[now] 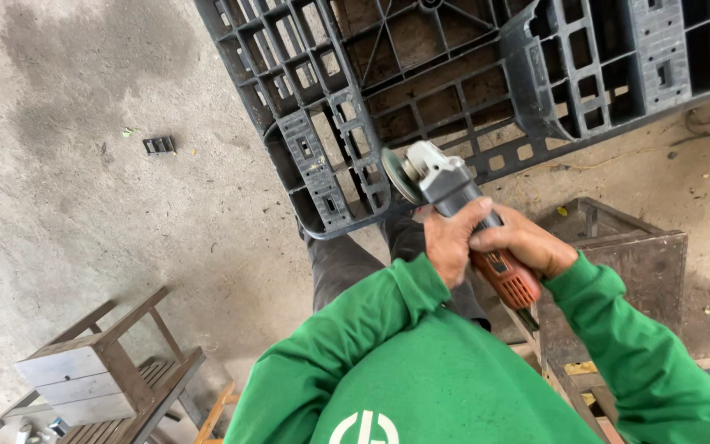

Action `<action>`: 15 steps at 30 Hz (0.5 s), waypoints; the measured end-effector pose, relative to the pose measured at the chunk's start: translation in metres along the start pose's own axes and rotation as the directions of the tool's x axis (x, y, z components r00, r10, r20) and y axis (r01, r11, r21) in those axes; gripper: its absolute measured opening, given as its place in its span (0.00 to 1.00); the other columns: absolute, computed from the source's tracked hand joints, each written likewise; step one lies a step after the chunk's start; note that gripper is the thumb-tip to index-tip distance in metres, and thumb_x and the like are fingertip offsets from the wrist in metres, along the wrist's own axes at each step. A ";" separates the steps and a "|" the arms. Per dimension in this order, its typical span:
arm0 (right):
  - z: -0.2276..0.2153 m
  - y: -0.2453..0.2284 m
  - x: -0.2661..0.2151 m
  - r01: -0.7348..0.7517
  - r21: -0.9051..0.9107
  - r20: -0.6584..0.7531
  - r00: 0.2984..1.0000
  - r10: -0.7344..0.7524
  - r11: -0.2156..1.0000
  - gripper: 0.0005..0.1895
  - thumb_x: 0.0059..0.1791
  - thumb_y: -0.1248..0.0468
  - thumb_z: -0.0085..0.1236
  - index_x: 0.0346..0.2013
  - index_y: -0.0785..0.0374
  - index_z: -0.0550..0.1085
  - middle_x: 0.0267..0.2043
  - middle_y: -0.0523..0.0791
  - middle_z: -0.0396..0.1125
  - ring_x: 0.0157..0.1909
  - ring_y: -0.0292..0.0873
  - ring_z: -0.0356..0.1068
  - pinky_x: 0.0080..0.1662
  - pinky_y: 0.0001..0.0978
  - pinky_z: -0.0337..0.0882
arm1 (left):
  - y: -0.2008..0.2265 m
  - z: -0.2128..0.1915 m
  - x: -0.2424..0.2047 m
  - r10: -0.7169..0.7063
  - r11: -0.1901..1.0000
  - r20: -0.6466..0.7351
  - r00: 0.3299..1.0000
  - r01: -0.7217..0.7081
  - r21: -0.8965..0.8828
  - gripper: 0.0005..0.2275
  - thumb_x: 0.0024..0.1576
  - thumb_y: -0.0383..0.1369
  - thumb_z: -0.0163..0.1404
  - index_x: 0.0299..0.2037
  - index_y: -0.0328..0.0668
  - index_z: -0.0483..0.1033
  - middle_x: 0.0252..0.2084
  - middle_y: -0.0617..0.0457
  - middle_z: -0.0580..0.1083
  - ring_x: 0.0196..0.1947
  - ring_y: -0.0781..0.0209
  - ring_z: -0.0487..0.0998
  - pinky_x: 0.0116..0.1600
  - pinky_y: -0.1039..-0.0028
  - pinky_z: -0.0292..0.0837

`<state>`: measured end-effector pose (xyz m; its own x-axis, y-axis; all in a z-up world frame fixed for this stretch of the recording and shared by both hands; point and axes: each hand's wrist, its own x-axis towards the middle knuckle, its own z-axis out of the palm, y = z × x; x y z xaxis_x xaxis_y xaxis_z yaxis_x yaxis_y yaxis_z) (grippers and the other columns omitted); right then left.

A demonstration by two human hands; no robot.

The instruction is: The person uses an angle grinder to cut through the ribs and segments of a plastic pallet, holding the tool with both hands while moving it along the plastic surface.

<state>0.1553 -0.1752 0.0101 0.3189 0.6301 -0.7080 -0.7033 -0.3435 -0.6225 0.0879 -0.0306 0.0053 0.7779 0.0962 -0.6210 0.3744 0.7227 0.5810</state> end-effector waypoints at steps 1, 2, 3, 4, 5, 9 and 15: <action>-0.002 -0.005 0.008 0.075 0.002 0.029 0.997 -0.075 0.997 0.30 0.42 0.57 0.57 0.56 0.67 0.69 0.44 0.46 0.71 0.43 0.39 0.70 0.44 0.34 0.73 | 0.002 0.001 0.009 0.039 0.999 -0.032 0.999 -0.040 -0.016 0.14 0.57 0.36 0.58 0.44 0.35 0.71 0.36 0.51 0.73 0.36 0.61 0.75 0.42 0.69 0.76; -0.003 -0.009 0.016 0.037 0.009 -0.001 0.999 -0.037 0.999 0.29 0.42 0.57 0.58 0.55 0.67 0.68 0.43 0.46 0.71 0.42 0.40 0.70 0.43 0.35 0.73 | 0.004 0.002 0.015 0.071 0.997 -0.072 0.995 -0.074 -0.030 0.14 0.55 0.35 0.58 0.44 0.37 0.70 0.36 0.52 0.72 0.35 0.62 0.75 0.42 0.68 0.77; -0.006 -0.013 0.024 -0.001 0.017 -0.030 1.000 0.001 1.000 0.29 0.42 0.58 0.58 0.54 0.67 0.68 0.42 0.47 0.70 0.40 0.41 0.70 0.43 0.36 0.73 | 0.007 0.001 0.023 0.055 0.998 -0.049 0.997 -0.057 -0.037 0.14 0.56 0.35 0.58 0.44 0.34 0.71 0.36 0.51 0.73 0.34 0.61 0.75 0.40 0.68 0.75; -0.004 -0.012 0.025 -0.045 0.032 -0.057 0.997 0.047 0.998 0.28 0.42 0.58 0.58 0.54 0.67 0.68 0.41 0.47 0.70 0.39 0.42 0.70 0.42 0.38 0.73 | 0.011 -0.004 0.026 0.032 0.999 -0.031 0.999 -0.033 -0.043 0.14 0.58 0.35 0.58 0.44 0.31 0.72 0.36 0.49 0.73 0.33 0.60 0.75 0.39 0.68 0.74; -0.001 -0.008 0.021 -0.026 0.038 -0.032 0.999 0.027 0.999 0.28 0.42 0.58 0.58 0.53 0.67 0.69 0.41 0.47 0.70 0.40 0.41 0.70 0.42 0.36 0.73 | 0.012 -0.007 0.025 0.008 0.999 -0.013 1.000 -0.009 -0.048 0.14 0.59 0.35 0.58 0.44 0.28 0.74 0.36 0.47 0.74 0.32 0.60 0.74 0.37 0.68 0.73; -0.003 -0.004 0.013 -0.026 0.048 -0.031 0.999 0.028 0.999 0.27 0.41 0.59 0.58 0.52 0.67 0.69 0.39 0.47 0.70 0.36 0.41 0.70 0.38 0.35 0.72 | 0.006 0.001 0.008 0.028 0.995 -0.016 0.999 -0.030 -0.097 0.13 0.57 0.34 0.58 0.44 0.34 0.73 0.37 0.50 0.75 0.35 0.62 0.76 0.42 0.70 0.76; 0.011 0.018 -0.025 -0.136 0.129 -0.007 0.990 0.138 0.982 0.27 0.40 0.57 0.58 0.50 0.67 0.68 0.32 0.49 0.70 0.28 0.42 0.70 0.30 0.35 0.72 | -0.012 0.005 -0.025 -0.113 0.993 -0.067 0.991 0.110 -0.047 0.12 0.56 0.34 0.58 0.41 0.33 0.75 0.35 0.51 0.76 0.33 0.62 0.77 0.40 0.71 0.75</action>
<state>0.1275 -0.1893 0.0207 0.2232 0.5719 -0.7894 -0.8159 -0.3335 -0.4723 0.0667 -0.0451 0.0159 0.6954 0.0595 -0.7161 0.4336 0.7600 0.4842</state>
